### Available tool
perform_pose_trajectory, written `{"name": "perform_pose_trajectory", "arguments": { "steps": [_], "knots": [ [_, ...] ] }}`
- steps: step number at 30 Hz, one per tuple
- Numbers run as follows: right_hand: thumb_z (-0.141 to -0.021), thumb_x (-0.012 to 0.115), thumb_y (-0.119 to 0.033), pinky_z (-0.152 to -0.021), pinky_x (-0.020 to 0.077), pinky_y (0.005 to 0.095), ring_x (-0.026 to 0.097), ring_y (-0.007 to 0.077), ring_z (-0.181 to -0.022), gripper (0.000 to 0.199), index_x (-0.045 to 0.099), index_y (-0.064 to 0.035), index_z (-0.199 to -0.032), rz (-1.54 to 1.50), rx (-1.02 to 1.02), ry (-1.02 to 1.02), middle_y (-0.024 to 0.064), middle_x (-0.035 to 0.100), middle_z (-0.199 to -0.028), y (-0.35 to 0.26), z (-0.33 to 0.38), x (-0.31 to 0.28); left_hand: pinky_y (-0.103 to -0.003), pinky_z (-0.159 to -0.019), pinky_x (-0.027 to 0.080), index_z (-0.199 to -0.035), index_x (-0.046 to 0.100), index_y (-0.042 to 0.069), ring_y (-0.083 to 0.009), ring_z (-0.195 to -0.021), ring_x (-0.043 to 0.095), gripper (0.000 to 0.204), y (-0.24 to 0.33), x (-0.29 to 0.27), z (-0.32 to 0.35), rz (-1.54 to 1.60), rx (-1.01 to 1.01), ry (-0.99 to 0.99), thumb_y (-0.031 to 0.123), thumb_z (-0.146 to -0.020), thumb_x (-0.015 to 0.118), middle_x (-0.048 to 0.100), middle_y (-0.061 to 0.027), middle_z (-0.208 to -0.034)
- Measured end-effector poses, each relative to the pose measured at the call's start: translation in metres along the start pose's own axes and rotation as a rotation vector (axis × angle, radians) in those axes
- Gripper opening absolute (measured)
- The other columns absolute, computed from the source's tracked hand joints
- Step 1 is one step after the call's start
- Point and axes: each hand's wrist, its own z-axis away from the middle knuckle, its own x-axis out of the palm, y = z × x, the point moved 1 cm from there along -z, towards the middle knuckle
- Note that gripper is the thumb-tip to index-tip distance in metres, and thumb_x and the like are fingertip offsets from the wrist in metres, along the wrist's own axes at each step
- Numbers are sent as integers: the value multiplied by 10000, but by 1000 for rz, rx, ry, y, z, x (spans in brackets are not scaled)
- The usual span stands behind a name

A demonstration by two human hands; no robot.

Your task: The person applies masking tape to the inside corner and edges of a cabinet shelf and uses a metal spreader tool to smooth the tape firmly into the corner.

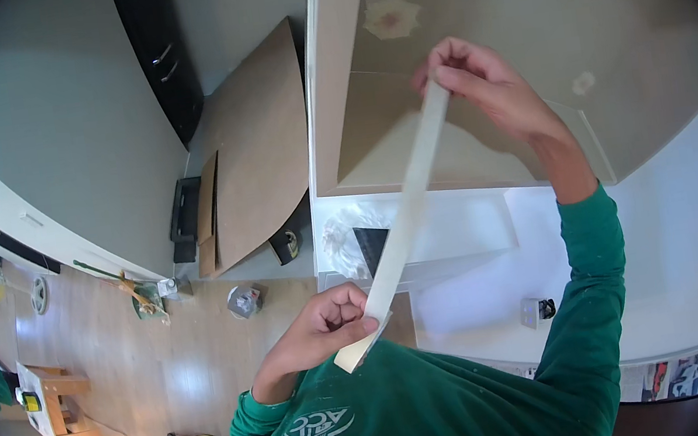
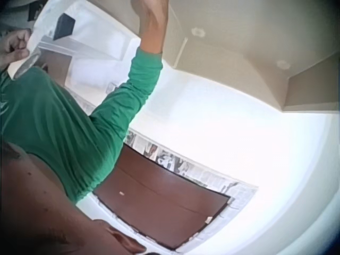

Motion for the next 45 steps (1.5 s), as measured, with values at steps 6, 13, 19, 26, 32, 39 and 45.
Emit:
{"name": "perform_pose_trajectory", "arguments": {
  "steps": [6, 13, 19, 26, 32, 39, 45],
  "knots": [
    [-975, 659, -241, -839, 507, 323, 603, 145, -867, 231, 672, -12, -1000, 233, -98, 163, 33, 657, -945, 21, -52, 8, -236, -678, 526, -1106, 511, 11, -98, -775, 679, 138, 15, 12, 6, -13, 190, 212, 21, -1001, 600, 716, -96, -916],
    [-916, 677, -204, -827, 541, 366, 698, 231, -875, 149, 740, -78, -964, 751, -244, 240, 104, 730, -906, 50, -91, 33, -276, -582, 565, -1151, 501, -25, -152, -637, 684, 224, 26, 22, 5, 80, 347, 318, 61, -984, 624, 704, -134, -860],
    [-900, 666, -209, -828, 552, 416, 714, 305, -881, 142, 758, -116, -954, 919, -120, 237, 95, 752, -925, 57, -100, 53, -303, -627, 599, -1209, 472, -25, -178, -688, 709, 290, 32, 26, 2, 103, 350, 281, 65, -981, 626, 708, -159, -909],
    [-897, 671, -205, -819, 556, 406, 721, 283, -883, 147, 767, -124, -974, 769, -151, 276, 96, 758, -923, 64, -100, 55, -321, -639, 611, -1206, 454, -31, -197, -710, 718, 289, 36, 33, -2, 150, 351, 261, 51, -982, 617, 705, -179, -958],
    [-891, 677, -201, -816, 561, 407, 720, 289, -881, 145, 774, -136, -975, 799, -157, 320, 84, 761, -931, 66, -102, 57, -301, -484, 595, -1187, 438, -3, -192, -556, 685, 392, 41, 38, -10, 40, 324, 347, 201, -951, 676, 686, -154, -794],
    [-882, 668, -241, -816, 570, 464, 712, 347, -894, 156, 779, -153, -947, 863, -126, 326, 134, 745, -940, 67, -102, 60, -312, -533, 611, -1186, 433, -4, -196, -605, 699, 354, 38, 33, -10, 90, 329, 330, 148, -959, 658, 688, -162, -842],
    [-883, 670, -200, -815, 568, 426, 718, 299, -888, 142, 784, -167, -961, 896, -121, 343, 81, 759, -931, 66, -102, 61, -322, -619, 626, -1188, 438, -20, -202, -693, 724, 287, 36, 28, -9, 182, 358, 243, 43, -976, 622, 705, -184, -946]
  ]
}}
